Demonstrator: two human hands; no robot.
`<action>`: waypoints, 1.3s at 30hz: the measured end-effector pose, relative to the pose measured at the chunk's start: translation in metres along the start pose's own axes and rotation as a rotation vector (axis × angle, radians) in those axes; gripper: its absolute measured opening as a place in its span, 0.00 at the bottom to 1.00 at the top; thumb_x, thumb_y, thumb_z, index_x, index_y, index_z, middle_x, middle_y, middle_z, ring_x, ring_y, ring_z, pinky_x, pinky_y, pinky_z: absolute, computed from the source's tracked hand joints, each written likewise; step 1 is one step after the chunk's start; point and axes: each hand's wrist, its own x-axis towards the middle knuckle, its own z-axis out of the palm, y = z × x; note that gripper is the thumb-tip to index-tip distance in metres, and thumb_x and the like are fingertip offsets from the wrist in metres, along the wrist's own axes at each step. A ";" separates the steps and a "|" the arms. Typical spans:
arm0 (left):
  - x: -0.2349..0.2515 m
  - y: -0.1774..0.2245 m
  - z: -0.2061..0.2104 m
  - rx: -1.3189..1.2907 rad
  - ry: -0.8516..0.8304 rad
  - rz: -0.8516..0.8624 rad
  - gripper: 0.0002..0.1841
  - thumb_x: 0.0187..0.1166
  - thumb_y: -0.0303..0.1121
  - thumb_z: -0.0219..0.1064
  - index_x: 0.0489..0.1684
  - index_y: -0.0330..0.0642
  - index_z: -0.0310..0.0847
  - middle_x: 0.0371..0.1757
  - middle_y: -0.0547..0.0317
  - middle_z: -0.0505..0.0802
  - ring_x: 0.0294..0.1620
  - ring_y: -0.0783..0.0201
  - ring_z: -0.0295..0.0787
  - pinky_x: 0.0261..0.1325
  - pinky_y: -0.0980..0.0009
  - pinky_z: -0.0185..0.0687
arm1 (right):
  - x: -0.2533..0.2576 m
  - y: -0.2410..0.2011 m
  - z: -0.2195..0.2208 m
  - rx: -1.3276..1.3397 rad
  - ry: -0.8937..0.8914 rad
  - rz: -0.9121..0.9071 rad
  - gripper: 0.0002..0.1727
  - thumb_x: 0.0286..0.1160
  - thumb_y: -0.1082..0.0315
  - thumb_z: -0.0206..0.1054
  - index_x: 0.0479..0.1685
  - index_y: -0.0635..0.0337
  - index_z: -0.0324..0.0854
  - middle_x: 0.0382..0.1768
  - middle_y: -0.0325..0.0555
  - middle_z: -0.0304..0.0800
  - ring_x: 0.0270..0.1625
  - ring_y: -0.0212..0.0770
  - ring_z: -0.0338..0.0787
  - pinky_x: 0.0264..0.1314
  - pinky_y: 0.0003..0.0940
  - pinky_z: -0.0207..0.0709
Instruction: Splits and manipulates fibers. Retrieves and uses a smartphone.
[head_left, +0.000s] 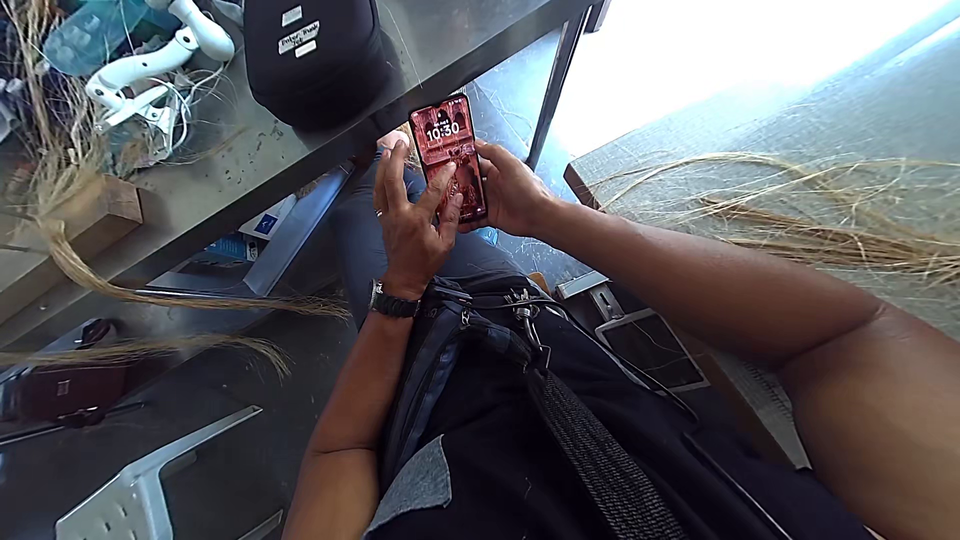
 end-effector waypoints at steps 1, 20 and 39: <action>0.000 0.000 0.000 0.003 0.015 -0.022 0.21 0.83 0.45 0.65 0.73 0.55 0.85 0.91 0.38 0.62 0.94 0.39 0.46 0.92 0.42 0.47 | 0.000 0.000 -0.001 0.003 -0.004 0.000 0.38 0.89 0.32 0.30 0.80 0.45 0.70 0.61 0.52 0.89 0.55 0.52 0.93 0.45 0.51 0.88; -0.003 -0.006 0.002 0.027 -0.174 -0.252 0.45 0.71 0.60 0.74 0.83 0.40 0.68 0.91 0.41 0.63 0.88 0.41 0.61 0.83 0.40 0.63 | 0.001 0.000 0.000 0.020 0.020 0.003 0.39 0.88 0.31 0.30 0.81 0.44 0.69 0.60 0.53 0.90 0.53 0.52 0.93 0.45 0.51 0.89; -0.003 -0.002 -0.001 -0.030 0.033 -0.227 0.26 0.88 0.45 0.61 0.81 0.43 0.74 0.86 0.39 0.69 0.87 0.46 0.64 0.85 0.52 0.66 | 0.000 0.002 -0.002 0.020 -0.007 -0.012 0.39 0.88 0.31 0.34 0.80 0.48 0.70 0.62 0.53 0.89 0.54 0.53 0.93 0.45 0.51 0.90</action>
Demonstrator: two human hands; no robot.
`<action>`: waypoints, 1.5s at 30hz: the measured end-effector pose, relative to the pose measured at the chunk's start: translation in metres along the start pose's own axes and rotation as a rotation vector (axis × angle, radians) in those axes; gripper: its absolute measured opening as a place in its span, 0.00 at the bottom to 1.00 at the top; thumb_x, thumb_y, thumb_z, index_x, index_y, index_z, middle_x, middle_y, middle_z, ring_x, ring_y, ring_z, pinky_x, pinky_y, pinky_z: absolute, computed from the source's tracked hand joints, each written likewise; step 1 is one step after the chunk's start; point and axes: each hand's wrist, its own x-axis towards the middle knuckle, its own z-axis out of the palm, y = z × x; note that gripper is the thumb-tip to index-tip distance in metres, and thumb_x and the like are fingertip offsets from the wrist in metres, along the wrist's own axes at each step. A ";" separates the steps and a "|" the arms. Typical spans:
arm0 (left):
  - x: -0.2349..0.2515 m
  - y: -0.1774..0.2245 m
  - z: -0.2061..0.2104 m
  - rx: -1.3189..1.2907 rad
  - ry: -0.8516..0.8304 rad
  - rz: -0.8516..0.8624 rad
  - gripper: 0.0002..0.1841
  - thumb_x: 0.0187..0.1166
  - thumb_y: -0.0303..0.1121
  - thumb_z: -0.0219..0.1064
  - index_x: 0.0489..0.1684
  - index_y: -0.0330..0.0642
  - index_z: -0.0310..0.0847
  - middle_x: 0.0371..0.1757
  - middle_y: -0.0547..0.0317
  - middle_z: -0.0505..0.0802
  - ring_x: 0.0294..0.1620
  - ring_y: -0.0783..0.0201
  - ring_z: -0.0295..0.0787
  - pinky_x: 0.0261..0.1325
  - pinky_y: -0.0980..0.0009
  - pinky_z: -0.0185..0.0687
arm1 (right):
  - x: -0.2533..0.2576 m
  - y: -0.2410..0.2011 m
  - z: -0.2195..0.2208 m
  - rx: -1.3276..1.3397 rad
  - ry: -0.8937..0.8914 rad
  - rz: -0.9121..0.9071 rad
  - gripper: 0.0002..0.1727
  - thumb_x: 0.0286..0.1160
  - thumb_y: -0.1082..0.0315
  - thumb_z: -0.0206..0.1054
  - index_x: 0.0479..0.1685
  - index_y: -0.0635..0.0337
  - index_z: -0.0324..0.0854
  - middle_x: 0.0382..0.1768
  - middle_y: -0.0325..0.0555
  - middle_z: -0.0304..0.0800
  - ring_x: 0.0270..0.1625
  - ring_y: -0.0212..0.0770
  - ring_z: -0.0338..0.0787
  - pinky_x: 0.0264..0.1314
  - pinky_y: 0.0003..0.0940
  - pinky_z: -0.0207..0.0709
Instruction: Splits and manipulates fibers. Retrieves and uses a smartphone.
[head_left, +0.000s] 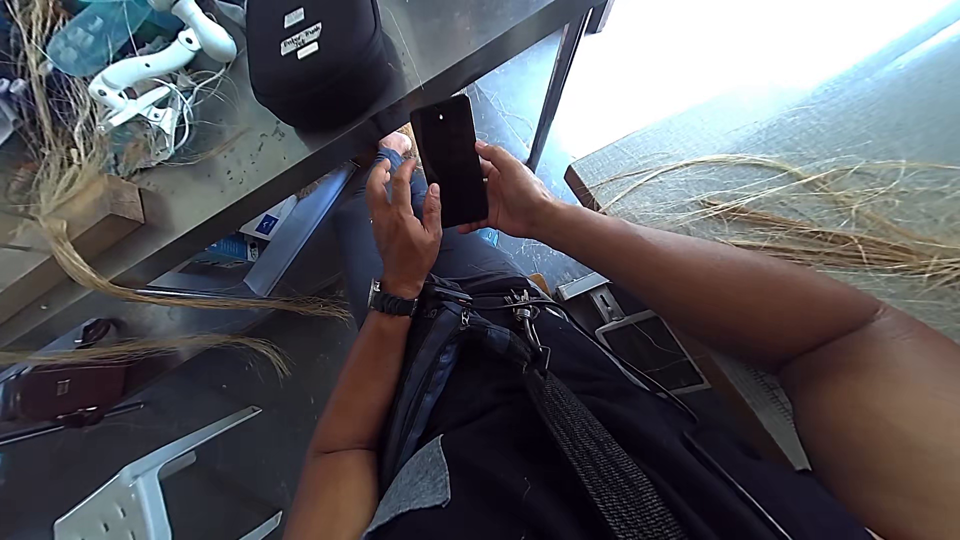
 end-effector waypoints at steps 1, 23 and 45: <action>0.000 0.000 0.000 0.007 -0.007 0.012 0.26 0.87 0.46 0.61 0.81 0.45 0.75 0.87 0.39 0.68 0.88 0.46 0.63 0.85 0.51 0.65 | 0.000 0.000 0.000 -0.001 0.003 0.001 0.39 0.88 0.31 0.34 0.79 0.48 0.70 0.61 0.53 0.90 0.54 0.52 0.94 0.45 0.51 0.90; 0.001 0.001 0.002 0.019 -0.075 0.147 0.23 0.85 0.49 0.64 0.76 0.56 0.83 0.92 0.40 0.59 0.93 0.44 0.51 0.89 0.45 0.55 | 0.000 -0.001 0.000 0.024 0.018 0.015 0.38 0.88 0.31 0.33 0.78 0.46 0.72 0.61 0.52 0.90 0.54 0.52 0.94 0.46 0.51 0.89; 0.002 0.003 0.003 0.089 -0.014 0.245 0.22 0.82 0.53 0.65 0.71 0.62 0.87 0.92 0.39 0.60 0.95 0.36 0.39 0.93 0.37 0.37 | -0.001 -0.001 0.004 0.000 0.055 0.034 0.38 0.89 0.32 0.35 0.77 0.47 0.73 0.59 0.51 0.91 0.53 0.51 0.94 0.46 0.50 0.88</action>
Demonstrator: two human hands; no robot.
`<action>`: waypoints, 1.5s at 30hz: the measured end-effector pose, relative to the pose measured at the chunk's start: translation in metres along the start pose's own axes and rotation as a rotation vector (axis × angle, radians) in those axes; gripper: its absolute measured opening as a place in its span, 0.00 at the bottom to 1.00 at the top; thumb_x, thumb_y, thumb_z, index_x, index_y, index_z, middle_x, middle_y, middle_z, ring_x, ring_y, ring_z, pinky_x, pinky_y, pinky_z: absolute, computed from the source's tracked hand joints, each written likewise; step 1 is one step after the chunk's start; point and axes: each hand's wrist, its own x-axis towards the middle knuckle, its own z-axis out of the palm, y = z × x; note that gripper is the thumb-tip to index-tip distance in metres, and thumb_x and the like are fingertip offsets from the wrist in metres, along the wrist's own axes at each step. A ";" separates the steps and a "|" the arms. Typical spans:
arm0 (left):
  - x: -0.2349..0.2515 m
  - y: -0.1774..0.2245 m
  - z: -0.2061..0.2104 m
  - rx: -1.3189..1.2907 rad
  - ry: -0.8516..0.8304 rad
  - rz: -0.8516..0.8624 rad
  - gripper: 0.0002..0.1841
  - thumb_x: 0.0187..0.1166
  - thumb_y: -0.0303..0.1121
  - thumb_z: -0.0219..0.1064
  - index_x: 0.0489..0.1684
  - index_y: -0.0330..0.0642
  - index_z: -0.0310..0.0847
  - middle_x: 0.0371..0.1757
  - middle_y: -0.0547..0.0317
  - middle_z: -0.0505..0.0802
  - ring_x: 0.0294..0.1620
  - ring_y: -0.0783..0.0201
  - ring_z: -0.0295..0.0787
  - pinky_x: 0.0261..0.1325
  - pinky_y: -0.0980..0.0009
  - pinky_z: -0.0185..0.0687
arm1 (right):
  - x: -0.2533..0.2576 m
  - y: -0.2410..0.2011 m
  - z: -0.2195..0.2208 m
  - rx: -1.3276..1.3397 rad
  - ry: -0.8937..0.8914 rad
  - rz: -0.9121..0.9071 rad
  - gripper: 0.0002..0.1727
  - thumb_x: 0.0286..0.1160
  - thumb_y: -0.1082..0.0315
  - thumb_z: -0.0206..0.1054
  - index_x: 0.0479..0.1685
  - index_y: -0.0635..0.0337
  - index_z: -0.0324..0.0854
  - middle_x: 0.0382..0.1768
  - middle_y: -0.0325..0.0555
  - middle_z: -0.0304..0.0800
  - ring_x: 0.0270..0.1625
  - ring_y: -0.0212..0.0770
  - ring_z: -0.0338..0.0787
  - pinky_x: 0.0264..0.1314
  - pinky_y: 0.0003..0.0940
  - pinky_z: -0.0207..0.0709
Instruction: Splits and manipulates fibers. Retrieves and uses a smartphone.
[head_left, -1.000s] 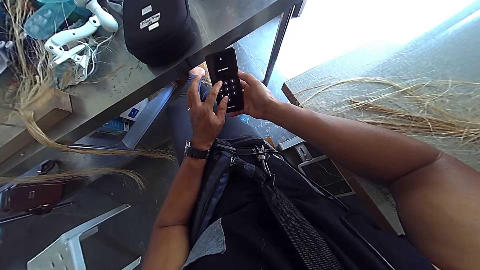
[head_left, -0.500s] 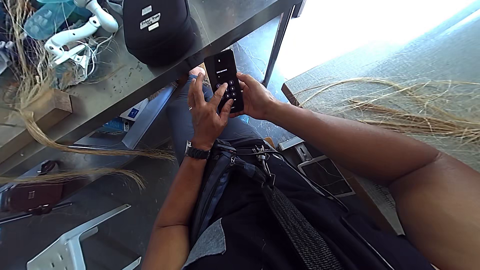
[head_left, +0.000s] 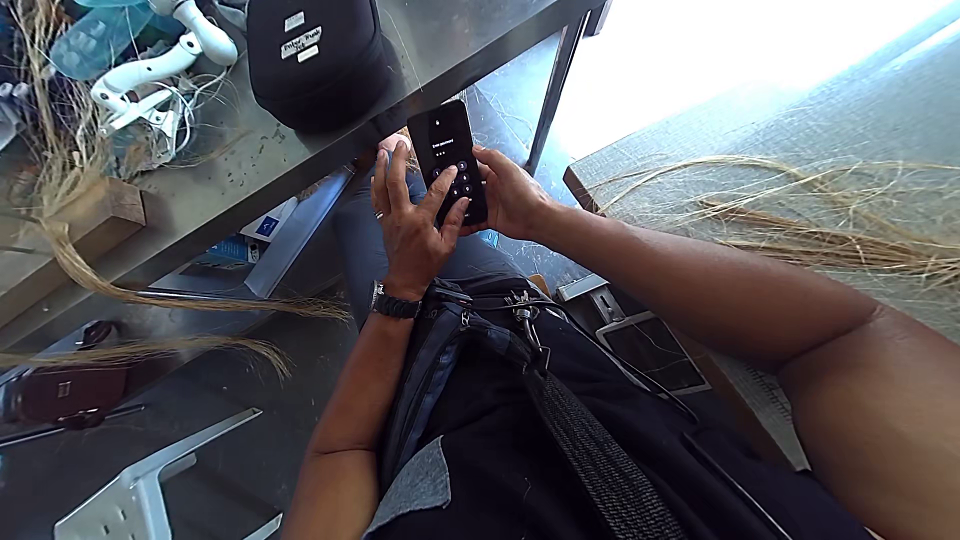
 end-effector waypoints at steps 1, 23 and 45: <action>0.000 -0.001 0.000 -0.010 0.008 -0.010 0.21 0.82 0.52 0.65 0.70 0.59 0.88 0.92 0.39 0.61 0.95 0.37 0.40 0.93 0.39 0.38 | 0.000 0.000 0.000 0.003 0.005 -0.008 0.38 0.89 0.32 0.35 0.77 0.48 0.73 0.58 0.51 0.91 0.53 0.51 0.94 0.46 0.51 0.88; 0.000 -0.003 0.002 -0.028 -0.058 0.008 0.20 0.81 0.53 0.67 0.65 0.59 0.90 0.92 0.38 0.61 0.95 0.36 0.41 0.93 0.38 0.40 | 0.001 0.000 -0.002 0.019 -0.010 -0.016 0.39 0.88 0.31 0.33 0.77 0.47 0.73 0.60 0.52 0.91 0.54 0.51 0.93 0.48 0.51 0.89; -0.004 -0.003 -0.002 -0.022 0.076 -0.246 0.22 0.89 0.43 0.58 0.73 0.43 0.82 0.81 0.44 0.77 0.86 0.47 0.66 0.86 0.50 0.61 | 0.000 0.001 -0.001 -0.019 -0.018 -0.025 0.38 0.89 0.32 0.34 0.77 0.48 0.72 0.60 0.53 0.90 0.52 0.52 0.93 0.43 0.51 0.89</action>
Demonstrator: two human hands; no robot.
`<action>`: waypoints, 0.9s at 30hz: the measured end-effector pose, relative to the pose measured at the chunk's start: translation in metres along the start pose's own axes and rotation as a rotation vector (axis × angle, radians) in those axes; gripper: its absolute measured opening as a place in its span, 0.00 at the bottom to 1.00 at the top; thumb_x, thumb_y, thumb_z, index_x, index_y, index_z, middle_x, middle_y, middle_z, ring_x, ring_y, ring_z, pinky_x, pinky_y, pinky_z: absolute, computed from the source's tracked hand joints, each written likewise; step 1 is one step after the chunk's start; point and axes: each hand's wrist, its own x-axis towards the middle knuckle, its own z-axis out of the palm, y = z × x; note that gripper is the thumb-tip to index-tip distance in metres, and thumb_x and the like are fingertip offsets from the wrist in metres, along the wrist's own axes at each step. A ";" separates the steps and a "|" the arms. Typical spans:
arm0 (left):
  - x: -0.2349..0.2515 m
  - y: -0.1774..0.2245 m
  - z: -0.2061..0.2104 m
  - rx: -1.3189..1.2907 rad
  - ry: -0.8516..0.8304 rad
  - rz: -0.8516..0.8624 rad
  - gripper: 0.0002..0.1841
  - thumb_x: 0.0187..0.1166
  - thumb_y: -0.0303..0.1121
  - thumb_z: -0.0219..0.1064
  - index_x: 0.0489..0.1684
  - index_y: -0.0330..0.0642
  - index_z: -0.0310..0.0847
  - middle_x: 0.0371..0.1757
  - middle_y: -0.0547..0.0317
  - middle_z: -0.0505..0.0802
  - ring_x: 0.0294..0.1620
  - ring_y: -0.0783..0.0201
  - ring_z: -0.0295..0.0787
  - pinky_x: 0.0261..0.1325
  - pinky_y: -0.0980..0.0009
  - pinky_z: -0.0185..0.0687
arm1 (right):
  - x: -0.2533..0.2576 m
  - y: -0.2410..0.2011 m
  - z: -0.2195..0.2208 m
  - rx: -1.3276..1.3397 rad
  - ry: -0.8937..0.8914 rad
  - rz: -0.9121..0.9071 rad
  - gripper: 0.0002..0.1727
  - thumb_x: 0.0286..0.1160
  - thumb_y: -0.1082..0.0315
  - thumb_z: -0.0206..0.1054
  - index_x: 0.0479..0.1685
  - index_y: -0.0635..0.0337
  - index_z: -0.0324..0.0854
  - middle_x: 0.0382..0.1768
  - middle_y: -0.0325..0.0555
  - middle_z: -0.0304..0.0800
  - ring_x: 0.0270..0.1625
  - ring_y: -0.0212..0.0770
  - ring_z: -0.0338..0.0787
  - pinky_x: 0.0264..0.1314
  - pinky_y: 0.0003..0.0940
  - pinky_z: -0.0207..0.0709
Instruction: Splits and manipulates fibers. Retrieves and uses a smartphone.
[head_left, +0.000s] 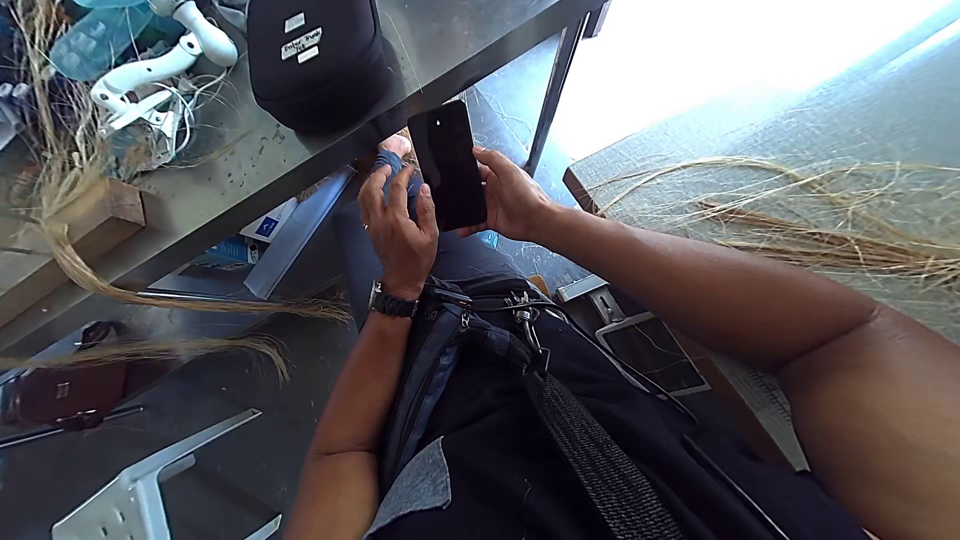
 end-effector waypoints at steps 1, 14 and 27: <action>0.000 -0.001 0.001 0.001 -0.015 -0.007 0.21 0.89 0.43 0.58 0.72 0.43 0.83 0.79 0.44 0.79 0.85 0.47 0.67 0.86 0.50 0.62 | 0.000 0.000 0.000 -0.005 -0.001 0.000 0.38 0.89 0.32 0.34 0.78 0.48 0.71 0.60 0.53 0.90 0.52 0.52 0.94 0.43 0.51 0.89; -0.003 -0.004 0.005 -0.012 -0.048 0.033 0.18 0.88 0.36 0.57 0.67 0.40 0.86 0.74 0.47 0.84 0.82 0.48 0.71 0.84 0.51 0.65 | 0.002 0.001 -0.004 0.009 -0.042 -0.008 0.39 0.89 0.32 0.31 0.82 0.45 0.69 0.66 0.53 0.88 0.57 0.54 0.93 0.45 0.52 0.89; -0.003 -0.004 0.004 -0.022 -0.053 0.034 0.18 0.87 0.35 0.58 0.68 0.39 0.85 0.74 0.47 0.84 0.81 0.49 0.72 0.83 0.52 0.67 | 0.002 0.001 -0.004 0.015 -0.068 -0.003 0.38 0.89 0.33 0.31 0.81 0.46 0.69 0.65 0.53 0.87 0.57 0.54 0.93 0.45 0.52 0.89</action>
